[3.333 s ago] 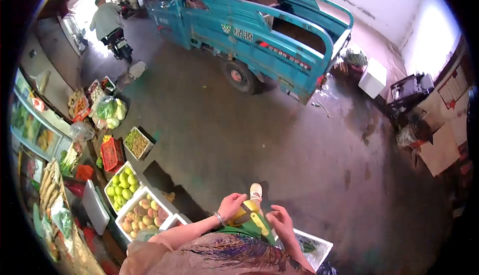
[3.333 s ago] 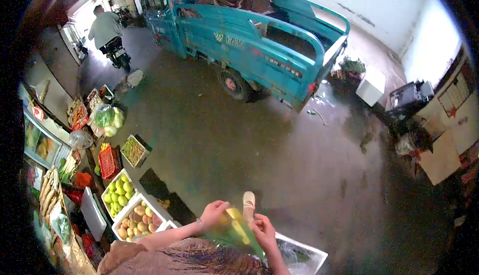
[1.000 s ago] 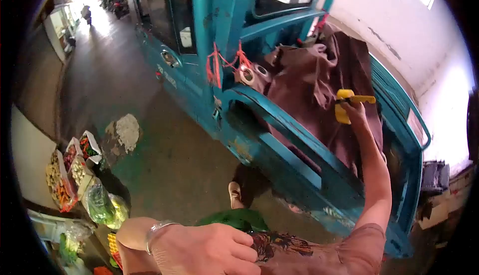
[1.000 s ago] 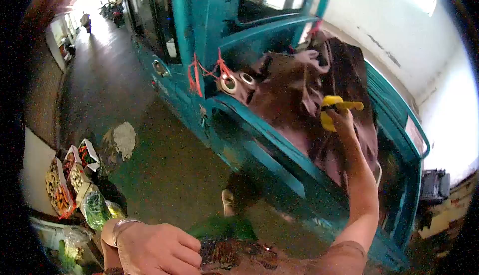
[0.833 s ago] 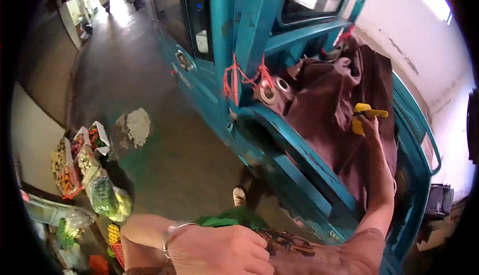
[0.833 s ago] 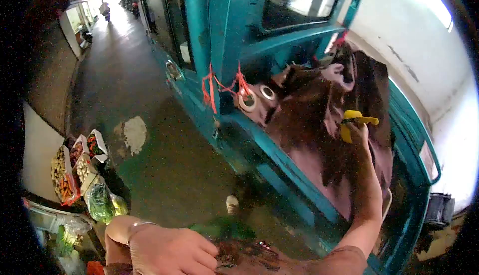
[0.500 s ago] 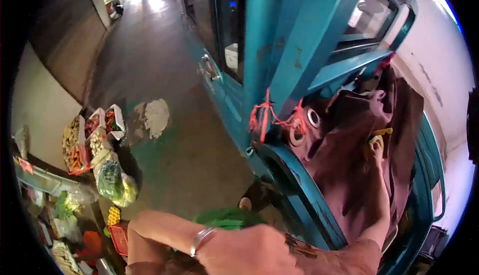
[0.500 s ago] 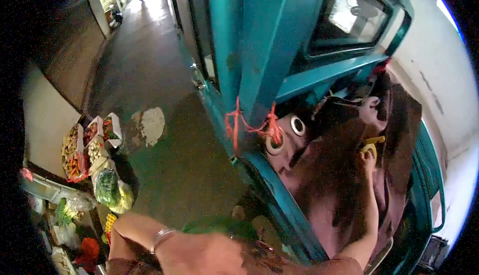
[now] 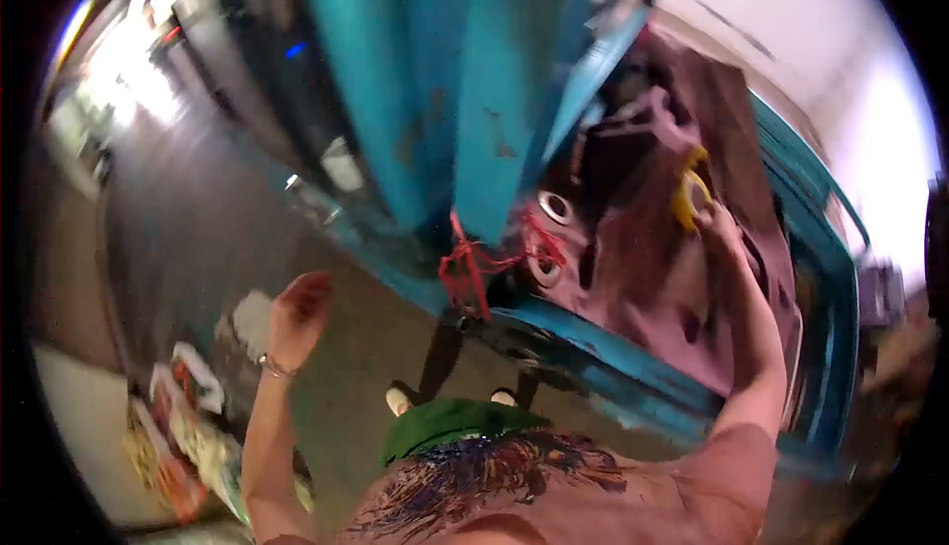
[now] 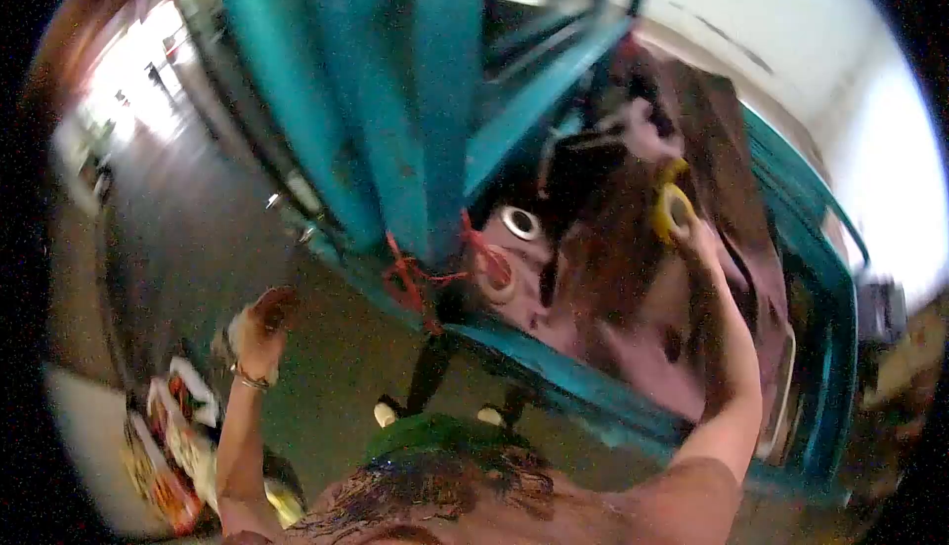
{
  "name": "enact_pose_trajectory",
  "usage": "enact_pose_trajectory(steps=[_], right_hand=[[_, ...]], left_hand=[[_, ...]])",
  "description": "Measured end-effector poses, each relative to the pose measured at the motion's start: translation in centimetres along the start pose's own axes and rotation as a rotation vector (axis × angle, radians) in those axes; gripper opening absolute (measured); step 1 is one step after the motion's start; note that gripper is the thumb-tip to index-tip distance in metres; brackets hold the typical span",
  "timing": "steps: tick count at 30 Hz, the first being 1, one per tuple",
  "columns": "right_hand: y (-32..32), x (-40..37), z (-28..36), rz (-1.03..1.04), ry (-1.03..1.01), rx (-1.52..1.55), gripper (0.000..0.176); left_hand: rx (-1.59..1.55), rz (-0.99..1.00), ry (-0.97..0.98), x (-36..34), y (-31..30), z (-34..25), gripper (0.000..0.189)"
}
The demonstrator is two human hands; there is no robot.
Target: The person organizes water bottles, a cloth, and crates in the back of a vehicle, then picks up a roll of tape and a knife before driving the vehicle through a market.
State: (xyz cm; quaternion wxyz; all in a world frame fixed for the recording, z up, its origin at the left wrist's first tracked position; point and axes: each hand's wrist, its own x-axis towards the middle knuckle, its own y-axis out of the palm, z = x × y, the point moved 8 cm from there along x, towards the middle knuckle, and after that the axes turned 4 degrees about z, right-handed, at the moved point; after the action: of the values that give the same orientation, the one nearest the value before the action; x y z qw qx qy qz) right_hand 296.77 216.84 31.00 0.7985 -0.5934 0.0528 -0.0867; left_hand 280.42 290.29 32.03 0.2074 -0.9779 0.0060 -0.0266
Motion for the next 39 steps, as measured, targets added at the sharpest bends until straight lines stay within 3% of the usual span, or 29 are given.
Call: enact_pose_trajectory(steps=[1, 2, 4, 5, 7, 9, 11, 15, 19, 21, 23, 25, 27, 29, 32, 35, 39], right_hand=[[-1.8, -2.5, 1.5, 0.042, 0.114, -0.012, 0.048], [-2.5, -4.6, 1.7, 0.056, 0.099, 0.143, 0.045], [-2.9, -7.4, 2.3, 0.090, 0.141, 0.313, 0.032], [-3.7, -9.8, 4.2, 0.084, 0.161, 0.304, 0.032], [-6.7, -16.2, 11.2, -0.069, -0.082, 0.446, 0.026], [-8.0, -22.4, 17.3, -0.148, -0.107, 0.632, 0.024], [-8.8, -28.4, 22.6, -0.160, -0.075, 0.614, 0.024], [-4.8, -37.6, 23.4, -0.144, 0.135, 0.816, 0.023], [3.7, -41.9, 22.8, -0.023, 0.303, 0.982, 0.027], [8.2, -42.4, 23.8, 0.126, 0.239, 0.920, 0.027], [13.5, -42.7, 24.1, 0.276, 0.353, 0.854, 0.025], [17.8, -41.9, 24.8, 0.341, 0.324, 1.014, 0.025], [20.1, -41.9, 27.2, 0.416, 0.314, 1.182, 0.026], [20.6, -40.6, 29.7, 0.590, 0.298, 0.994, 0.027], [21.2, -39.1, 31.2, 0.696, 0.162, 1.045, 0.028], [22.8, -39.0, 30.5, 0.741, 0.263, 1.216, 0.027], [25.2, -37.3, 30.7, 0.763, 0.142, 1.160, 0.028]], left_hand=[[-0.232, -0.010, 0.038, 1.9, -1.8, 3.5, 0.035], [-0.239, 0.046, 0.058, 4.2, -2.5, 4.8, 0.035], [0.629, -0.091, 0.325, 7.1, -4.3, 4.3, 0.045], [0.615, -0.075, 0.334, 8.3, -4.3, 4.3, 0.045], [0.874, -0.118, 0.251, 11.1, -4.7, 4.4, 0.052], [0.958, -0.073, 0.336, 14.4, -4.5, 7.6, 0.045], [0.803, 0.041, 0.408, 16.6, -4.0, 8.9, 0.036], [0.682, 0.149, 0.444, 16.0, -3.6, 7.6, 0.032], [0.677, 0.137, 0.411, 17.3, -4.7, 9.2, 0.026], [0.803, 0.150, 0.542, 17.5, -3.9, 9.9, 0.022], [0.764, 0.120, 0.553, 17.1, -3.7, 8.3, 0.020], [1.088, 0.047, 0.698, 17.3, -2.7, 8.9, 0.016], [0.937, 0.057, 0.657, 17.5, -3.4, 9.2, 0.026], [0.652, 0.106, 0.510, 17.3, -3.8, 9.9, 0.030], [0.481, 0.152, 0.397, 14.1, -5.9, 10.7, 0.035], [0.647, 0.133, 0.310, 7.8, -9.6, 10.3, 0.044], [0.681, -0.021, 0.121, -0.5, -15.5, 14.5, 0.062]])
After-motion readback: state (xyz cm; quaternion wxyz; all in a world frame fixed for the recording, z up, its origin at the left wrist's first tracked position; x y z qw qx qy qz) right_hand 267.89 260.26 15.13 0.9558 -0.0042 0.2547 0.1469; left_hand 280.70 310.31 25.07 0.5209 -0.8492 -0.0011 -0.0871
